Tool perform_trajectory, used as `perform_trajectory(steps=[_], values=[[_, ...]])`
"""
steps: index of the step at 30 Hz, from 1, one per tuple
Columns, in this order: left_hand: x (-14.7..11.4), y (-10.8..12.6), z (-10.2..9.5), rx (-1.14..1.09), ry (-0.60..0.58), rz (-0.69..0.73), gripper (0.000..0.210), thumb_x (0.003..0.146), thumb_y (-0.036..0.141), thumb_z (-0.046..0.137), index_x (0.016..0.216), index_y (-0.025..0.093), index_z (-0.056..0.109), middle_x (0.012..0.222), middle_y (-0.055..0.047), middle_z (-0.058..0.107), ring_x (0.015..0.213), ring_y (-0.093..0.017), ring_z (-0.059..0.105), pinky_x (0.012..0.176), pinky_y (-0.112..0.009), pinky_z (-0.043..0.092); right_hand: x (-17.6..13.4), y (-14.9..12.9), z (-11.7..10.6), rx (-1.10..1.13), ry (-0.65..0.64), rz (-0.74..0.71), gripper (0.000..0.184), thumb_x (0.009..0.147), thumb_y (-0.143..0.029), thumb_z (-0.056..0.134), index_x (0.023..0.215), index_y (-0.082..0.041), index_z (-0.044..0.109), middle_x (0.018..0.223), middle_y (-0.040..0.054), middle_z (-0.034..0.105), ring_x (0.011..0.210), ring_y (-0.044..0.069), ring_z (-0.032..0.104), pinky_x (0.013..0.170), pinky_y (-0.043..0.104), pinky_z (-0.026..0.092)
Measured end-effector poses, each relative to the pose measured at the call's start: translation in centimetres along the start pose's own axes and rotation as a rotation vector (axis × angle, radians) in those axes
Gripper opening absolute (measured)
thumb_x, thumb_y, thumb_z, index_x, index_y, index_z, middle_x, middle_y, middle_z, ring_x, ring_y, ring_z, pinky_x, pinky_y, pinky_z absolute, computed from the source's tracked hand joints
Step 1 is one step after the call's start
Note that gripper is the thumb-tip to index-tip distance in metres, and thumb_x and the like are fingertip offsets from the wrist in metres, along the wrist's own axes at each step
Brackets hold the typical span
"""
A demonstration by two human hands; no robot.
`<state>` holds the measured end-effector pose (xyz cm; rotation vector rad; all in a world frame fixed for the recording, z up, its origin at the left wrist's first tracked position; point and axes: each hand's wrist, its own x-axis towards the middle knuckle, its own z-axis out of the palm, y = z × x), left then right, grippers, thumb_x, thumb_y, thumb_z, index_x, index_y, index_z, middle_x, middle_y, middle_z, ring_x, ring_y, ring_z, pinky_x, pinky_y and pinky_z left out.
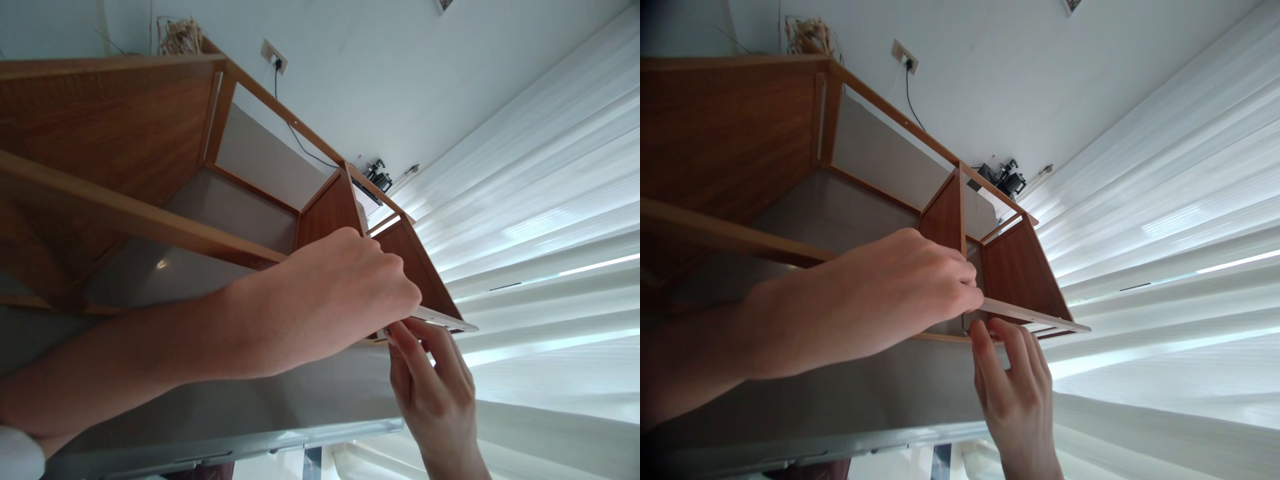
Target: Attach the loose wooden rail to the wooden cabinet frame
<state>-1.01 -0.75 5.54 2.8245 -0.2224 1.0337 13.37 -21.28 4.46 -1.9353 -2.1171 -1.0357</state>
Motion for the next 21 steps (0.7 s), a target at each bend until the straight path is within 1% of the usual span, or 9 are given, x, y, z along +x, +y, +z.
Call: perform_trajectory(steps=[2, 4, 7, 10, 11, 13, 16, 19, 21], values=[[0.0, 0.0, 0.0, 0.002, 0.014, 0.002, 0.03, 0.084, -0.001, 0.068, 0.07, 0.023, 0.054, 0.067, 0.003, 0.063, 0.057, -0.02, 0.059, 0.051, -0.036, 0.025, -0.4, -0.2, 0.3, 0.084, 0.038, 0.021, 0.031, 0.092, 0.003, 0.065, 0.119, -0.01, 0.068, 0.103, 0.013, 0.071, 0.093, 0.021, 0.067, 0.081, 0.036, 0.056], [0.0, 0.0, -0.1, -0.002, 0.028, 0.004, 0.03, 0.084, 0.0, 0.069, 0.071, 0.023, 0.054, 0.067, 0.003, 0.063, 0.056, -0.02, 0.059, 0.05, -0.036, 0.024, -1.0, -0.6, 0.6, 0.163, 0.109, 0.082, 0.034, 0.09, 0.003, 0.066, 0.12, -0.013, 0.068, 0.101, 0.01, 0.074, 0.093, 0.02, 0.071, 0.082, 0.034, 0.059], [-0.1, 0.0, -0.2, -0.007, 0.031, 0.01, 0.029, 0.085, 0.001, 0.069, 0.071, 0.023, 0.055, 0.068, 0.003, 0.063, 0.056, -0.02, 0.058, 0.05, -0.037, 0.025, -1.6, -1.5, 1.1, 0.299, 0.234, 0.317, 0.043, 0.089, -0.002, 0.071, 0.127, -0.02, 0.065, 0.093, 0.0036, 0.078, 0.081, 0.017, 0.076, 0.076, 0.031, 0.063], [-0.1, 0.1, -0.3, 0.002, 0.028, 0.011, 0.027, 0.084, 0.002, 0.07, 0.073, 0.022, 0.058, 0.069, 0.003, 0.063, 0.056, -0.02, 0.059, 0.051, -0.037, 0.026, -1.4, -2.5, 1.4, 0.513, 0.288, 0.53, 0.05, 0.091, -0.009, 0.071, 0.138, -0.02, 0.058, 0.082, 0.0, 0.078, 0.07, 0.017, 0.077, 0.07, 0.031, 0.065], [-0.1, 0.1, -0.3, 0.008, 0.025, 0.008, 0.026, 0.084, 0.002, 0.07, 0.073, 0.022, 0.058, 0.069, 0.002, 0.063, 0.056, -0.02, 0.059, 0.051, -0.037, 0.026, -1.2, -2.9, 1.5, 0.562, 0.302, 0.556, 0.047, 0.092, -0.009, 0.069, 0.136, -0.02, 0.059, 0.081, -0.0005, 0.077, 0.068, 0.016, 0.076, 0.068, 0.029, 0.065], [0.0, 0.0, -0.3, 0.006, 0.018, 0.001, 0.026, 0.083, 0.001, 0.07, 0.072, 0.022, 0.058, 0.068, 0.002, 0.064, 0.056, -0.02, 0.059, 0.051, -0.038, 0.025, -0.6, -3.4, 1.7, 0.604, 0.339, 0.577, 0.032, 0.093, -0.009, 0.065, 0.123, -0.021, 0.065, 0.082, -0.0002, 0.077, 0.068, 0.014, 0.075, 0.064, 0.026, 0.063], [0.0, -0.1, -0.3, -0.051, 0.03, -0.004, 0.028, 0.085, 0.002, 0.068, 0.07, 0.023, 0.058, 0.069, 0.003, 0.066, 0.056, -0.02, 0.06, 0.051, -0.038, 0.026, 0.5, -3.9, 2.0, 0.632, 0.34, 0.63, 0.015, 0.097, -0.012, 0.061, 0.106, -0.021, 0.068, 0.082, -0.0014, 0.075, 0.067, 0.011, 0.072, 0.063, 0.022, 0.06], [-0.1, -0.1, -0.2, -0.104, 0.038, -0.003, 0.027, 0.087, 0.002, 0.067, 0.072, 0.023, 0.061, 0.069, 0.004, 0.067, 0.057, -0.019, 0.06, 0.05, -0.037, 0.026, 1.2, -4.1, 1.9, 0.618, 0.328, 0.719, 0.01, 0.099, -0.017, 0.058, 0.099, -0.022, 0.067, 0.073, -0.0043, 0.067, 0.063, 0.009, 0.065, 0.061, 0.02, 0.055], [-0.2, -0.2, -0.1, -0.104, 0.037, -0.005, 0.027, 0.085, 0.0, 0.067, 0.072, 0.023, 0.061, 0.068, 0.004, 0.066, 0.056, -0.019, 0.059, 0.05, -0.037, 0.026, 1.3, -4.3, 1.9, 0.603, 0.313, 0.775, 0.015, 0.096, -0.016, 0.053, 0.087, -0.022, 0.063, 0.069, -0.004, 0.058, 0.061, 0.009, 0.057, 0.057, 0.021, 0.049]])
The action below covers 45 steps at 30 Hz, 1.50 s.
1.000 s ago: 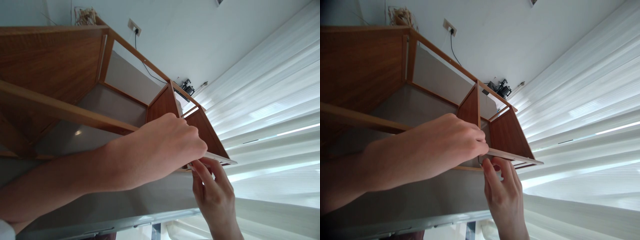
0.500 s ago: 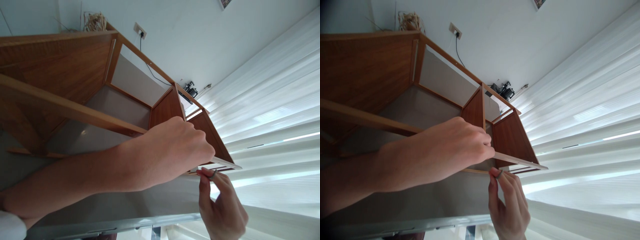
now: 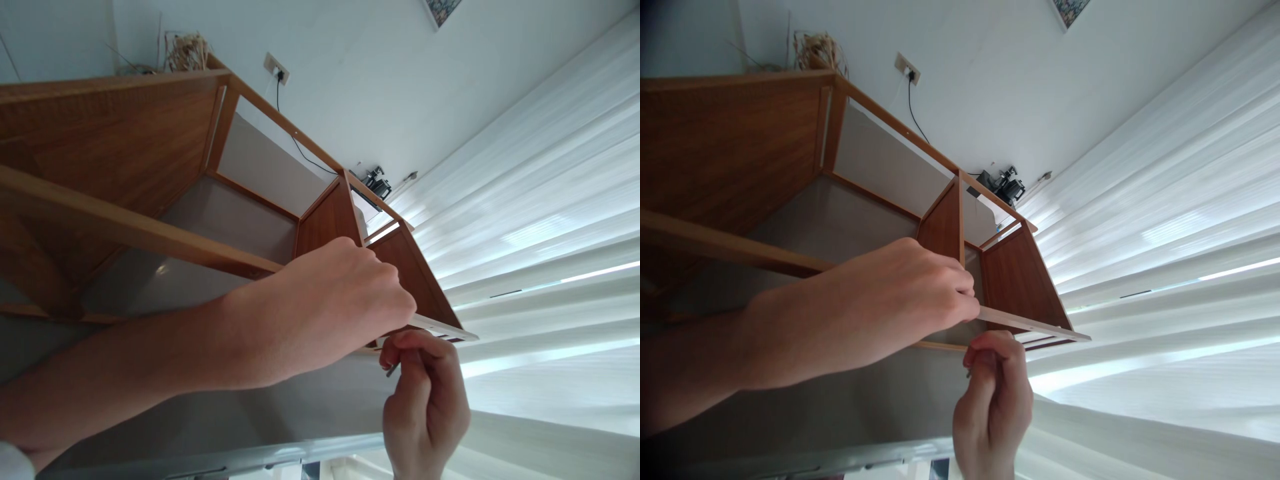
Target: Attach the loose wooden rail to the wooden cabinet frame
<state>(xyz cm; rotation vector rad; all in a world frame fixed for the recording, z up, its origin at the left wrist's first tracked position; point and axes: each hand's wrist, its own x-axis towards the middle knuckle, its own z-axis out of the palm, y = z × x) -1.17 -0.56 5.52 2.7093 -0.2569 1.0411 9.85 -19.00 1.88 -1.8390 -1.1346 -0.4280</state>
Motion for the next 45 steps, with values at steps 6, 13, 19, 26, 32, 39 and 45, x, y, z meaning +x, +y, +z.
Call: perform_trajectory(steps=[6, 13, 19, 26, 32, 39, 45], values=[[-0.1, 0.0, 0.0, 0.018, -0.027, -0.013, 0.028, 0.081, -0.002, 0.068, 0.069, 0.022, 0.06, 0.068, 0.003, 0.066, 0.058, -0.019, 0.061, 0.053, -0.036, 0.029, -0.4, -0.6, 1.0, -0.205, 0.067, 0.043, 0.013, 0.097, -0.03, 0.058, 0.088, -0.022, 0.061, 0.063, -0.0054, 0.052, 0.049, 0.008, 0.046, 0.046, 0.02, 0.039], [0.2, -0.1, -0.1, 0.022, -0.032, -0.01, 0.027, 0.083, 0.0, 0.069, 0.071, 0.021, 0.058, 0.069, 0.003, 0.065, 0.062, -0.018, 0.063, 0.056, -0.034, 0.032, 0.5, -1.9, 1.9, -0.33, 0.029, 0.17, 0.027, 0.094, -0.045, 0.064, 0.083, -0.02, 0.067, 0.053, -0.0074, 0.049, 0.045, 0.008, 0.044, 0.045, 0.018, 0.037], [-0.1, 0.1, -0.2, 0.041, 0.002, 0.007, 0.027, 0.083, -0.004, 0.063, 0.091, 0.02, 0.054, 0.067, 0.007, 0.056, 0.053, -0.014, 0.05, 0.049, -0.033, 0.024, 0.7, -2.9, 1.6, -0.244, -0.016, 0.294, 0.031, 0.091, -0.049, 0.068, 0.081, -0.02, 0.07, 0.053, -0.0073, 0.045, 0.047, 0.009, 0.04, 0.045, 0.021, 0.03], [-0.3, 0.5, -0.2, 0.161, -0.059, 0.0, 0.031, 0.079, -0.006, 0.056, 0.075, 0.023, 0.046, 0.066, 0.003, 0.055, 0.056, -0.018, 0.052, 0.051, -0.036, 0.022, 0.8, -3.4, 1.7, -0.424, 0.026, 0.175, 0.025, 0.093, -0.044, 0.066, 0.082, -0.022, 0.072, 0.051, -0.0083, 0.048, 0.045, 0.008, 0.042, 0.047, 0.019, 0.035], [-0.2, 0.5, -0.4, 0.208, -0.084, -0.021, 0.03, 0.078, -0.004, 0.059, 0.074, 0.022, 0.045, 0.071, 0.001, 0.059, 0.06, -0.018, 0.055, 0.05, -0.036, 0.022, 1.0, -3.4, 1.8, -0.555, 0.047, -0.001, 0.023, 0.095, -0.038, 0.063, 0.077, -0.023, 0.066, 0.049, -0.0092, 0.046, 0.041, 0.007, 0.037, 0.045, 0.02, 0.032], [-0.4, 0.5, -0.3, 0.222, -0.057, -0.04, 0.036, 0.075, -0.003, 0.06, 0.071, 0.024, 0.038, 0.067, 0.002, 0.055, 0.057, -0.019, 0.054, 0.049, -0.035, 0.018, 1.0, -3.4, 1.6, -0.569, 0.028, -0.003, 0.026, 0.097, -0.042, 0.063, 0.077, -0.025, 0.063, 0.047, -0.0107, 0.045, 0.039, 0.007, 0.037, 0.042, 0.019, 0.033], [-0.2, 0.5, -0.3, 0.204, -0.071, -0.06, 0.031, 0.076, -0.002, 0.061, 0.075, 0.024, 0.045, 0.07, 0.002, 0.061, 0.06, -0.021, 0.059, 0.049, -0.036, 0.021, 0.9, -3.6, 1.3, -0.576, 0.022, 0.011, 0.026, 0.095, -0.042, 0.066, 0.076, -0.025, 0.064, 0.047, -0.011, 0.047, 0.038, 0.007, 0.042, 0.04, 0.019, 0.034]])
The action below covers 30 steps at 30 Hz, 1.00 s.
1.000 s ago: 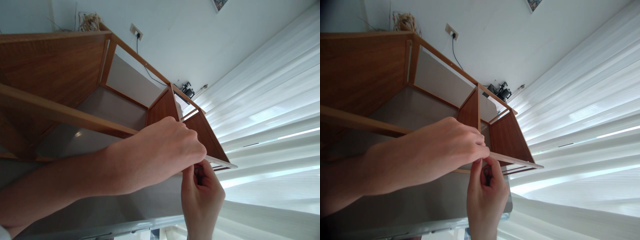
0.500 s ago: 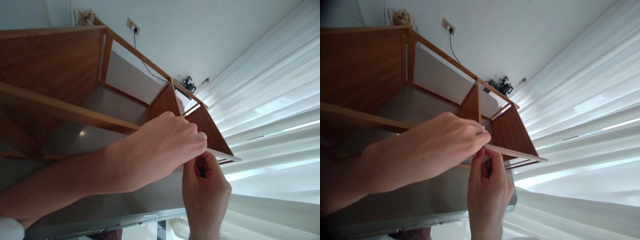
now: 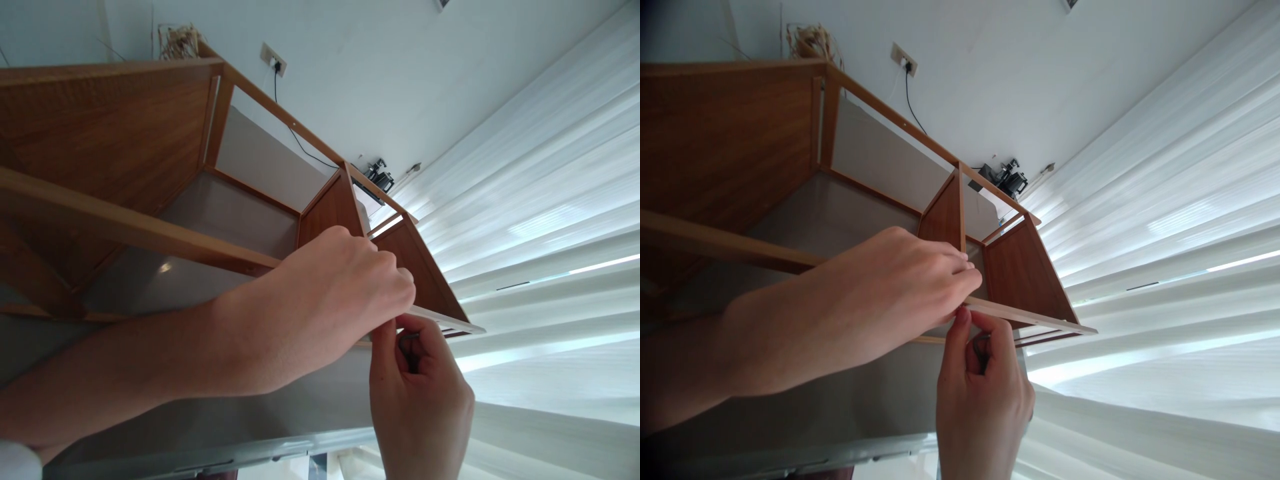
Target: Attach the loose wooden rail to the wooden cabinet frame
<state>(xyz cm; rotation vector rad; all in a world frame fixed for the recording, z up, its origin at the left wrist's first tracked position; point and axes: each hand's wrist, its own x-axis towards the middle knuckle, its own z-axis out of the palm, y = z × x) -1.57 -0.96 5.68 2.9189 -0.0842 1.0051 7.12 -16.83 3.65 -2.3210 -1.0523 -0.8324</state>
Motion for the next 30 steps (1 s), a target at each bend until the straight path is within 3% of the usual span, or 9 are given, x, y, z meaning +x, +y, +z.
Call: perform_trajectory(steps=[7, 12, 19, 24, 27, 30], values=[[0.0, 0.0, 0.0, -0.003, 0.0, 0.0, 0.029, 0.075, -0.001, 0.062, 0.075, 0.023, 0.047, 0.071, 0.002, 0.062, 0.061, -0.022, 0.061, 0.049, -0.036, 0.021, -0.2, -1.5, -0.3, 0.042, -0.062, 0.231, 0.026, 0.094, -0.044, 0.066, 0.077, -0.024, 0.063, 0.052, -0.0104, 0.045, 0.047, 0.008, 0.042, 0.052, 0.022, 0.036], [-0.3, 0.1, 0.1, -0.017, 0.015, -0.003, 0.027, 0.077, 0.0, 0.062, 0.076, 0.023, 0.048, 0.073, 0.002, 0.063, 0.062, -0.021, 0.062, 0.05, -0.036, 0.022, -0.1, -2.4, -0.5, 0.065, -0.075, 0.302, 0.021, 0.092, -0.037, 0.066, 0.076, -0.024, 0.062, 0.053, -0.0111, 0.044, 0.05, 0.008, 0.041, 0.055, 0.022, 0.034], [-0.1, 0.0, 0.3, -0.001, 0.031, 0.0, 0.028, 0.075, 0.0, 0.063, 0.077, 0.023, 0.047, 0.072, 0.003, 0.059, 0.06, -0.02, 0.059, 0.05, -0.036, 0.021, -0.1, -2.2, -0.6, 0.083, -0.086, 0.3, 0.024, 0.093, -0.042, 0.065, 0.079, -0.023, 0.063, 0.053, -0.0097, 0.046, 0.05, 0.008, 0.042, 0.054, 0.022, 0.034], [-0.2, 0.0, 0.3, -0.003, 0.04, -0.003, 0.025, 0.079, 0.004, 0.065, 0.078, 0.023, 0.049, 0.072, 0.003, 0.058, 0.059, -0.02, 0.058, 0.05, -0.036, 0.02, -1.5, -1.0, -0.5, 0.116, -0.09, 0.316, 0.037, 0.095, -0.061, 0.062, 0.1, -0.025, 0.069, 0.058, -0.0089, 0.055, 0.049, 0.008, 0.049, 0.054, 0.02, 0.039], [-0.2, 0.0, 0.2, 0.01, 0.015, 0.011, 0.029, 0.076, 0.001, 0.064, 0.076, 0.024, 0.046, 0.072, 0.003, 0.058, 0.059, -0.02, 0.058, 0.05, -0.036, 0.019, -3.0, 1.0, 0.8, 0.121, -0.142, 0.281, 0.04, 0.094, -0.063, 0.063, 0.097, -0.024, 0.069, 0.054, -0.0106, 0.047, 0.045, 0.007, 0.045, 0.051, 0.019, 0.038], [-0.2, 0.0, 0.1, 0.035, -0.023, 0.018, 0.036, 0.071, -0.002, 0.065, 0.071, 0.024, 0.04, 0.069, 0.003, 0.057, 0.057, -0.019, 0.057, 0.049, -0.035, 0.018, -4.6, 2.9, 3.1, 0.156, -0.281, 0.19, 0.034, 0.092, -0.055, 0.063, 0.093, -0.022, 0.069, 0.049, -0.0109, 0.041, 0.042, 0.009, 0.041, 0.045, 0.02, 0.033]])
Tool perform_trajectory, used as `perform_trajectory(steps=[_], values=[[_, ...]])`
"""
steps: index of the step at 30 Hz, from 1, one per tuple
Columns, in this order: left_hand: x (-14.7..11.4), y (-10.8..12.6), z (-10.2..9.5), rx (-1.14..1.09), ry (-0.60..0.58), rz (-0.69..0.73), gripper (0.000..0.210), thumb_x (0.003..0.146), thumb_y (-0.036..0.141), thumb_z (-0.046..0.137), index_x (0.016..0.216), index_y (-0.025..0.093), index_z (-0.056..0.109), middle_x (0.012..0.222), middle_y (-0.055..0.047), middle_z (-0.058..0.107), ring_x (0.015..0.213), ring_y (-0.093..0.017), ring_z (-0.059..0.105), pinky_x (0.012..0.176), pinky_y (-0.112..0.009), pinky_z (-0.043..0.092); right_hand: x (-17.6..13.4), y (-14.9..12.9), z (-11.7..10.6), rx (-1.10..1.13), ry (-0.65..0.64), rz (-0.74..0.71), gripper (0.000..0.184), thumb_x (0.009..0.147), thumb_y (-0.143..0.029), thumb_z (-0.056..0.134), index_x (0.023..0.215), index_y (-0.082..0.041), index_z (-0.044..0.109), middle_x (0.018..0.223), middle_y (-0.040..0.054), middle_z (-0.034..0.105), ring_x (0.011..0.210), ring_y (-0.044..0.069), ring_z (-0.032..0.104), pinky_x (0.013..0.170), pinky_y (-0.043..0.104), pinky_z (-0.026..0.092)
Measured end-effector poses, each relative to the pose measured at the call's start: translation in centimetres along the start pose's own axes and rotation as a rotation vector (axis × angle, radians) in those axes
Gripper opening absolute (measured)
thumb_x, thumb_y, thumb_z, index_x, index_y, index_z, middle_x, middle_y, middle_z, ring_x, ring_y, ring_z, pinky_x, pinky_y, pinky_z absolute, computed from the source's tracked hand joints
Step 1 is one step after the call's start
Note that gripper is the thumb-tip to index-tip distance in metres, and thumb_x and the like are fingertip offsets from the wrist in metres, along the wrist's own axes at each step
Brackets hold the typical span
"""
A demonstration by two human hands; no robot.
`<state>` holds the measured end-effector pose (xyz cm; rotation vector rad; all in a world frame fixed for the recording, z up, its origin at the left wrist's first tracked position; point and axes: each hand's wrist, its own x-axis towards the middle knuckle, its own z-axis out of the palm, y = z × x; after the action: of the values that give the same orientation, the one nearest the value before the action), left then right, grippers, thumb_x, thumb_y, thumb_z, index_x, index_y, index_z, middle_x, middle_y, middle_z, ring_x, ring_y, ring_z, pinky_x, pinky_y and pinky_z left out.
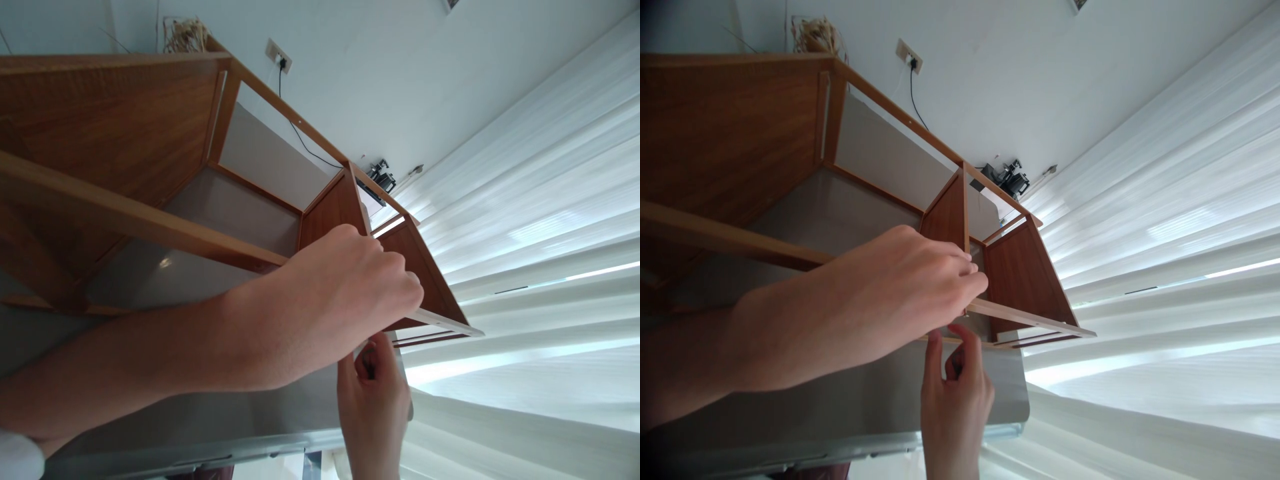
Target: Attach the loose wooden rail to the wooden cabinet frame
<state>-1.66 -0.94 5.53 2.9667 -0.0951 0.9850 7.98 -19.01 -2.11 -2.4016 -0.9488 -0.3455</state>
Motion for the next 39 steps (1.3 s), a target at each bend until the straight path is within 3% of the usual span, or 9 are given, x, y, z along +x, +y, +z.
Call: perform_trajectory(steps=[2, 6, 11, 19, 23, 27, 32, 35, 39], values=[[0.0, 0.0, 0.0, -0.001, -0.001, 0.0, 0.043, 0.067, -0.002, 0.067, 0.067, 0.024, 0.034, 0.067, 0.003, 0.057, 0.056, -0.018, 0.056, 0.048, -0.035, 0.017, -0.3, 1.1, 1.6, 0.006, -0.151, 0.016, 0.03, 0.093, -0.05, 0.06, 0.089, -0.021, 0.069, 0.05, -0.0081, 0.048, 0.044, 0.011, 0.044, 0.047, 0.022, 0.032], [0.0, 0.1, 0.0, 0.019, 0.048, 0.003, 0.046, 0.072, -0.001, 0.065, 0.069, 0.025, 0.027, 0.067, 0.004, 0.055, 0.055, -0.017, 0.054, 0.05, -0.035, 0.017, -0.7, 1.8, 4.4, 0.026, -0.286, -0.007, 0.022, 0.093, -0.037, 0.056, 0.083, -0.022, 0.069, 0.052, -0.0034, 0.056, 0.046, 0.013, 0.048, 0.05, 0.025, 0.029], [-0.3, 0.0, 0.5, 0.108, 0.056, 0.023, 0.043, 0.078, 0.005, 0.067, 0.072, 0.026, 0.03, 0.07, 0.003, 0.049, 0.059, -0.017, 0.05, 0.051, -0.037, 0.016, -0.7, 2.2, 6.0, 0.049, -0.328, -0.015, 0.027, 0.098, -0.032, 0.048, 0.091, -0.02, 0.071, 0.065, 0.0039, 0.07, 0.054, 0.015, 0.058, 0.055, 0.027, 0.031], [-1.4, -0.3, 1.3, 0.221, 0.084, 0.052, 0.03, 0.077, 0.004, 0.06, 0.079, 0.024, 0.037, 0.08, 0.001, 0.047, 0.065, -0.017, 0.044, 0.057, -0.038, 0.018, -0.9, 2.3, 6.3, 0.06, -0.32, -0.012, 0.03, 0.102, -0.036, 0.048, 0.093, -0.021, 0.072, 0.067, 0.004, 0.071, 0.057, 0.017, 0.061, 0.055, 0.027, 0.034], [-0.9, -0.2, 0.8, 0.017, 0.072, 0.033, 0.036, 0.071, -0.001, 0.062, 0.081, 0.024, 0.039, 0.071, 0.005, 0.048, 0.057, -0.015, 0.045, 0.053, -0.035, 0.019, -1.5, 2.1, 4.5, 0.065, -0.28, -0.005, 0.032, 0.103, -0.044, 0.051, 0.092, -0.022, 0.071, 0.066, 0.0019, 0.068, 0.056, 0.017, 0.06, 0.054, 0.026, 0.037], [-0.3, -0.3, 0.6, -0.088, 0.067, 0.023, 0.03, 0.079, -0.001, 0.064, 0.08, 0.023, 0.046, 0.072, 0.005, 0.057, 0.063, -0.017, 0.056, 0.056, -0.035, 0.024, -1.9, 1.9, 1.1, 0.127, -0.061, -0.045, 0.041, 0.109, -0.043, 0.037, 0.125, -0.021, 0.068, 0.109, 0.0109, 0.078, 0.092, 0.019, 0.074, 0.074, 0.027, 0.054], [0.1, -0.3, 0.5, -0.235, 0.037, 0.03, 0.021, 0.089, 0.004, 0.066, 0.088, 0.024, 0.059, 0.079, 0.005, 0.065, 0.07, -0.017, 0.061, 0.062, -0.033, 0.037, -0.9, 1.7, -1.7, 0.211, 0.137, -0.038, 0.04, 0.106, -0.042, 0.051, 0.139, -0.021, 0.058, 0.081, 0.0007, 0.074, 0.063, 0.012, 0.069, 0.06, 0.022, 0.055], [0.2, -0.3, 0.4, -0.22, 0.02, 0.025, 0.023, 0.087, 0.0, 0.067, 0.087, 0.023, 0.063, 0.079, 0.005, 0.067, 0.07, -0.017, 0.063, 0.061, -0.033, 0.039, -0.4, 1.3, -2.2, 0.314, 0.188, -0.038, 0.032, 0.101, -0.04, 0.064, 0.128, -0.023, 0.065, 0.088, 0.0017, 0.079, 0.075, 0.013, 0.076, 0.071, 0.021, 0.06], [0.3, -0.4, 0.4, -0.188, 0.007, 0.017, 0.024, 0.085, 0.0, 0.07, 0.079, 0.023, 0.064, 0.075, 0.005, 0.067, 0.066, -0.017, 0.062, 0.056, -0.033, 0.037, -0.1, 0.5, -2.5, 0.262, 0.273, 0.002, 0.023, 0.093, -0.045, 0.074, 0.104, -0.025, 0.079, 0.093, 0.0012, 0.083, 0.084, 0.014, 0.08, 0.078, 0.018, 0.061]])
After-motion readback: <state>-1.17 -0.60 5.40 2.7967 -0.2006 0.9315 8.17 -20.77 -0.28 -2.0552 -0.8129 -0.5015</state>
